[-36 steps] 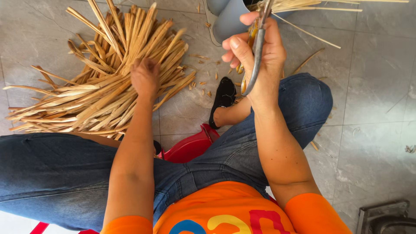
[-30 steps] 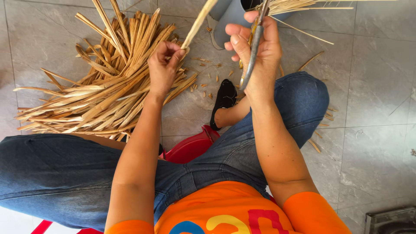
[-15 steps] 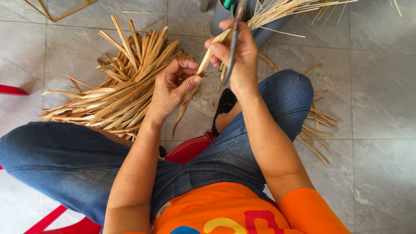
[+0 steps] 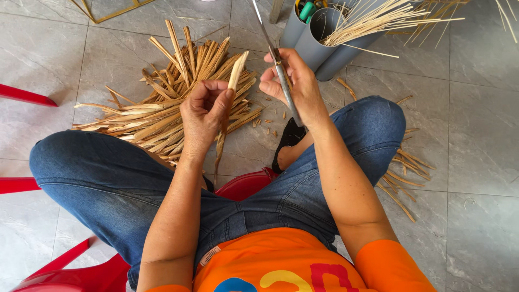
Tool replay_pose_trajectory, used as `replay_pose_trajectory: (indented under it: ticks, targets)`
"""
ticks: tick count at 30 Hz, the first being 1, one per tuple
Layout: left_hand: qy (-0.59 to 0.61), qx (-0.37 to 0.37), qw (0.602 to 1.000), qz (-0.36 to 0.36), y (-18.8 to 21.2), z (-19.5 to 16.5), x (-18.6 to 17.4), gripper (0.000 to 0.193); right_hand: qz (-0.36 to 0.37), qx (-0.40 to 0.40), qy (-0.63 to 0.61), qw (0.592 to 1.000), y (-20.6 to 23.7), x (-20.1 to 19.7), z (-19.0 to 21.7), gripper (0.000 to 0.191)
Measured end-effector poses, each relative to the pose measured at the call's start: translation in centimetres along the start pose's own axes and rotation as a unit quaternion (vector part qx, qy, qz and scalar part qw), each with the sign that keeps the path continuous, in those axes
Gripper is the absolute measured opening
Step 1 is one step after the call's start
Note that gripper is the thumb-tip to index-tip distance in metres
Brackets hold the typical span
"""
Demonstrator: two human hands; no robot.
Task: The person sits cross-legged on a red plastic chair and uses shears to split dried palm leaves into thin strips. The person repeatedly picks up a leaf, splits it with the shears, and drops the resulting strips onto a growing pile on the floor.
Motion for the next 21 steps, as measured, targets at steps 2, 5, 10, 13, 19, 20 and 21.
replay_pose_trajectory:
  ticks: [2, 5, 10, 13, 19, 20, 21]
  targets:
    - [-0.003, -0.001, 1.0, -0.022, 0.1, -0.1, -0.6, 0.012, 0.025, 0.022, 0.044, 0.998, 0.2, -0.1, 0.2, 0.053]
    - [-0.041, 0.0, 0.998, -0.042, 0.4, -0.6, -1.6, 0.012, 0.06, 0.044, 0.105, 0.992, 0.4, 0.2, 0.2, 0.059]
    - [-0.087, 0.028, 0.995, -0.028, 0.6, -1.4, -2.1, 0.011, 0.062, 0.068, 0.191, 0.977, 0.3, 0.8, 0.0, 0.065]
    - [-0.09, 0.012, 0.996, -0.019, 0.8, -1.5, -2.1, 0.012, 0.053, 0.043, 0.232, 0.97, 0.3, 0.7, 0.0, 0.064]
    - [-0.109, 0.04, 0.993, 0.005, 0.6, -1.8, -1.7, 0.024, 0.048, 0.102, 0.161, 0.981, 0.4, 0.6, -0.7, 0.044]
    - [-0.133, 0.021, 0.991, -0.002, 0.6, -1.7, -1.6, 0.024, 0.047, 0.09, 0.146, 0.984, 0.4, 0.6, -0.7, 0.044]
    - [-0.122, 0.012, 0.992, -0.005, 0.6, -1.5, -1.5, 0.022, 0.046, 0.08, 0.132, 0.987, 0.4, 0.7, -0.8, 0.043]
Point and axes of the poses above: each hand's wrist, its own y-axis away from the middle knuckle, its own x-axis out of the palm, z = x × y, the point moved 2 cm from there along -y, towards the middle knuckle, and after that the axes turned 13 degrees about z, right-handed, at the moved point
